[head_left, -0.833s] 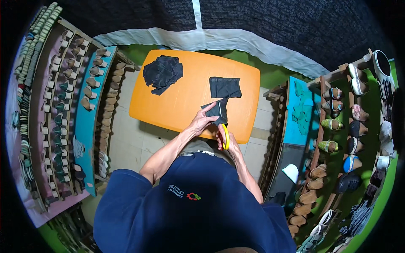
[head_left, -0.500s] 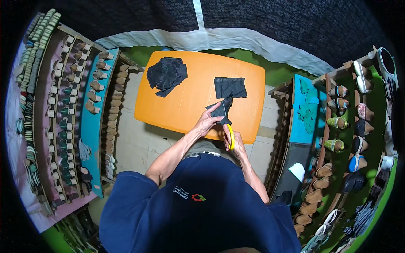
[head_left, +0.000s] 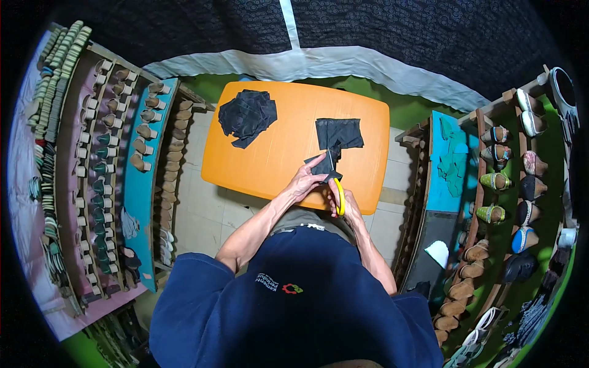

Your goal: The person uses yellow-handled scissors to cut a piece of black fabric on an orange table. They repeatedly trim the edges and shape the material, separating cut pieces and stacking them on the table surface.

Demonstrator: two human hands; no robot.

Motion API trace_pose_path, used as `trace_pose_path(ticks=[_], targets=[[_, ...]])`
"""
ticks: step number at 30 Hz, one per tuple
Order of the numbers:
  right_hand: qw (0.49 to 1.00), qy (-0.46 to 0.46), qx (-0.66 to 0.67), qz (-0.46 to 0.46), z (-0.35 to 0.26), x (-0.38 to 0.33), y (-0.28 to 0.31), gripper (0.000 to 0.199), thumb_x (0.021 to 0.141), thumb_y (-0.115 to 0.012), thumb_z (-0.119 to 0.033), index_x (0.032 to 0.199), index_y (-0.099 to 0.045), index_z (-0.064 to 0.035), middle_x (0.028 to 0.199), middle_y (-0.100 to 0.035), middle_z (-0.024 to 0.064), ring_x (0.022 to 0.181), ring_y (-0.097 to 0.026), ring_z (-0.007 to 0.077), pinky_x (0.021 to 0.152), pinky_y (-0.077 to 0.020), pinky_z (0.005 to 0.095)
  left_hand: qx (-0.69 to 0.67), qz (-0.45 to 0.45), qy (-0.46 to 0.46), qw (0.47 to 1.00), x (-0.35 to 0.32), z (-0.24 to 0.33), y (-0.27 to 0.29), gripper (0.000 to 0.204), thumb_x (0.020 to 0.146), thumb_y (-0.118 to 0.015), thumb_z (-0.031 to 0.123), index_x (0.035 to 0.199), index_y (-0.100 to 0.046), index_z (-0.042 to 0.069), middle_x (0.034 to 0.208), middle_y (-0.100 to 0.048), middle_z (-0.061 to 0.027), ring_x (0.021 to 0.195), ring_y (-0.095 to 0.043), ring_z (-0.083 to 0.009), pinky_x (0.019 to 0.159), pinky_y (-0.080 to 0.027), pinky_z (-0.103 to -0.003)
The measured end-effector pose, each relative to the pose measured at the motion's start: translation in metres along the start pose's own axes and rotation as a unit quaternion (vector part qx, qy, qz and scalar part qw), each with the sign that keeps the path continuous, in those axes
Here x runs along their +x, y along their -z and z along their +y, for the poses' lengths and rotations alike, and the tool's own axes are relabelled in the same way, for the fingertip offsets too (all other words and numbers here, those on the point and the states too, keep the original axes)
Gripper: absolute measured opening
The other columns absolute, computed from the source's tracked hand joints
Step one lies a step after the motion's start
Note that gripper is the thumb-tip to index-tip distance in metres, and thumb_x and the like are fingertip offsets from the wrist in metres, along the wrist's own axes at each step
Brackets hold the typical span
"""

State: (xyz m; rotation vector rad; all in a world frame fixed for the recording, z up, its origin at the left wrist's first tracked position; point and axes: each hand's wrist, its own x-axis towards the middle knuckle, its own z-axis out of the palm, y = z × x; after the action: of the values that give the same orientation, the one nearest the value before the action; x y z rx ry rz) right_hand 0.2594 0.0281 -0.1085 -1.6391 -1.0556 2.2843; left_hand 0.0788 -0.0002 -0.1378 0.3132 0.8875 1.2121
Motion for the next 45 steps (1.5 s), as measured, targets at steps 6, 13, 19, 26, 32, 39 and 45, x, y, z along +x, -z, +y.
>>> trace_pose_path(ticks=[6, 13, 19, 26, 32, 39, 45], targets=[[0.997, 0.066, -0.03, 0.006, -0.005, -0.007, 0.001, 0.054, 0.084, -0.071, -0.061, 0.069, -0.057, -0.011, 0.054, -0.048, -0.0033, 0.039, -0.045, 0.0054, 0.035, -0.0391, 0.0225, 0.026, 0.055, -0.012, 0.998, 0.005, 0.009, -0.002, 0.086, 0.083, -0.065, -0.01, 0.157, -0.026, 0.013, 0.12, -0.065, -0.0122, 0.098, -0.069, -0.0201, 0.089, -0.057, -0.034], [0.911, 0.054, -0.407, -0.033, 0.028, -0.003, 0.032, 0.075, 0.07, -0.071, -0.076, 0.086, -0.07, -0.0034, 0.077, -0.069, 0.0123, 0.074, -0.065, 0.0235, 0.072, -0.0506, 0.0374, 0.004, 0.249, -0.163, 0.955, 0.029, 0.08, 0.055, 0.093, 0.081, -0.062, -0.01, 0.158, -0.019, 0.017, 0.126, -0.061, -0.013, 0.101, -0.065, -0.0196, 0.088, -0.055, -0.036], [0.926, 0.143, -0.349, 0.027, 0.021, -0.045, 0.024, 0.052, 0.078, -0.08, -0.05, 0.09, -0.068, -0.0012, 0.073, -0.065, 0.008, 0.066, -0.061, 0.017, 0.066, -0.0505, 0.0348, 0.398, 0.16, -0.093, 0.899, 0.017, 0.147, 0.057, 0.07, 0.077, -0.042, -0.004, 0.146, -0.048, 0.007, 0.1, -0.068, -0.0045, 0.083, -0.059, -0.0099, 0.078, -0.048, -0.023], [0.964, 0.26, 0.051, 0.012, -0.015, -0.006, 0.022, 0.038, 0.087, -0.078, -0.024, 0.096, -0.045, -0.0081, 0.084, -0.065, 0.0068, 0.074, -0.066, 0.013, 0.062, -0.0552, 0.0282, 0.581, -0.083, 0.01, 0.81, 0.012, 0.081, -0.014, 0.058, 0.082, -0.043, 0.003, 0.137, -0.059, 0.013, 0.071, -0.058, -0.0066, 0.061, -0.05, -0.0119, 0.06, -0.046, -0.029], [0.962, 0.271, 0.041, 0.01, -0.022, 0.012, 0.018, 0.041, 0.083, -0.08, -0.017, 0.099, -0.044, -0.0088, 0.088, -0.063, 0.0067, 0.082, -0.065, 0.0132, 0.069, -0.0529, 0.0244, 0.514, 0.033, -0.108, 0.85, 0.01, 0.041, -0.02, 0.049, 0.088, -0.045, 0.006, 0.134, -0.061, 0.01, 0.065, -0.048, 0.0003, 0.059, -0.043, -0.0099, 0.056, -0.039, -0.027], [0.972, 0.235, 0.012, 0.001, -0.015, 0.012, 0.012, 0.045, 0.079, -0.085, -0.02, 0.102, -0.049, -0.008, 0.085, -0.054, 0.0017, 0.073, -0.06, 0.0105, 0.063, -0.0519, 0.024, 0.433, 0.007, -0.107, 0.895, 0.002, 0.041, -0.013, 0.044, 0.089, -0.047, 0.004, 0.129, -0.064, 0.009, 0.07, -0.043, 0.0045, 0.064, -0.039, -0.0072, 0.059, -0.037, -0.024], [0.956, 0.289, 0.02, 0.04, -0.019, 0.011, 0.005, 0.044, 0.077, -0.085, -0.012, 0.102, -0.049, -0.0057, 0.084, -0.053, 0.0019, 0.069, -0.061, 0.0109, 0.053, -0.0555, 0.0239, 0.484, 0.247, -0.306, 0.782, -0.01, 0.017, -0.01, 0.041, 0.09, -0.058, 0.006, 0.131, -0.061, 0.007, 0.082, -0.057, -0.0004, 0.071, -0.048, -0.0076, 0.064, -0.043, -0.025]])
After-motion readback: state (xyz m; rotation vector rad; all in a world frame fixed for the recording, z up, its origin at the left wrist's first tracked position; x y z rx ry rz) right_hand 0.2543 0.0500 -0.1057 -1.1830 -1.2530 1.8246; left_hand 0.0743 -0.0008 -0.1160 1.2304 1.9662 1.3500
